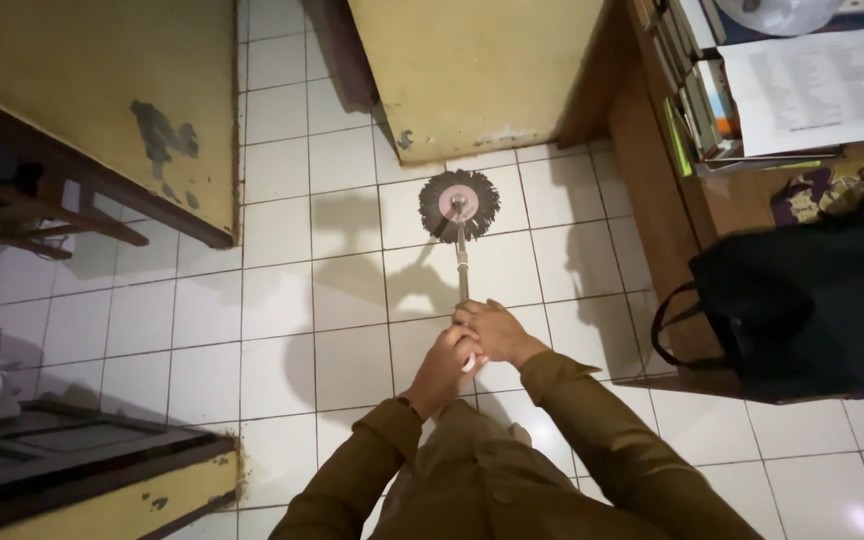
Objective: The person cleans the tiled floor using a mop, moving through a hallway and past a motorcycle parked indoors.
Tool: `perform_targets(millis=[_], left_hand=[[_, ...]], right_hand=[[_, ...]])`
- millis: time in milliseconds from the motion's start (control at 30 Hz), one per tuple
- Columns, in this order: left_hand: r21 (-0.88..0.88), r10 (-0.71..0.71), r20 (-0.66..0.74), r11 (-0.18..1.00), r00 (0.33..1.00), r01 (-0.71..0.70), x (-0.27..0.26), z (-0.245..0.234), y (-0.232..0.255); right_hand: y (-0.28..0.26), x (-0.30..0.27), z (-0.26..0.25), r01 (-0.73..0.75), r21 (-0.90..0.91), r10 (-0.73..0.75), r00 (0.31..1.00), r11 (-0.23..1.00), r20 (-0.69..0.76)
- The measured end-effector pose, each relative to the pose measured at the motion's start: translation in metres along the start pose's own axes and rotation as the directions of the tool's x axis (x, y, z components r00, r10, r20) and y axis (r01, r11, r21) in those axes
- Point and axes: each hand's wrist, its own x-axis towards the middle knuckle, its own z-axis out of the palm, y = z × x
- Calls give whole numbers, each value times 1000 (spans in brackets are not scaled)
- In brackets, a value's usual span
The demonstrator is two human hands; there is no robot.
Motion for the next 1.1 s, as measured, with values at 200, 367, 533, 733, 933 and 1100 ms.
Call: perform_targets(millis=[200, 367, 533, 733, 933, 1100], left_hand=[[63, 59, -14, 996, 998, -57, 10, -19, 37], [80, 48, 22, 996, 999, -50, 26, -29, 24], [-10, 103, -47, 995, 994, -104, 54, -21, -15], [25, 30, 81, 999, 996, -32, 68, 13, -18], [22, 51, 126, 998, 991, -55, 49, 13, 8], [-13, 198, 100, 980, 975, -197, 38, -4, 38]], right_hand=[[-18, -15, -50, -6, 2, 6, 1000, 1000, -2], [-1, 1, -28, -18, -15, 16, 990, 1000, -142], [40, 38, -18, -104, 24, 106, 985, 994, -138], [60, 27, -16, -323, 41, 324, 946, 946, -11], [38, -7, -21, -272, 114, 282, 955, 956, -88], [9, -31, -42, -243, 72, 249, 963, 967, -104]])
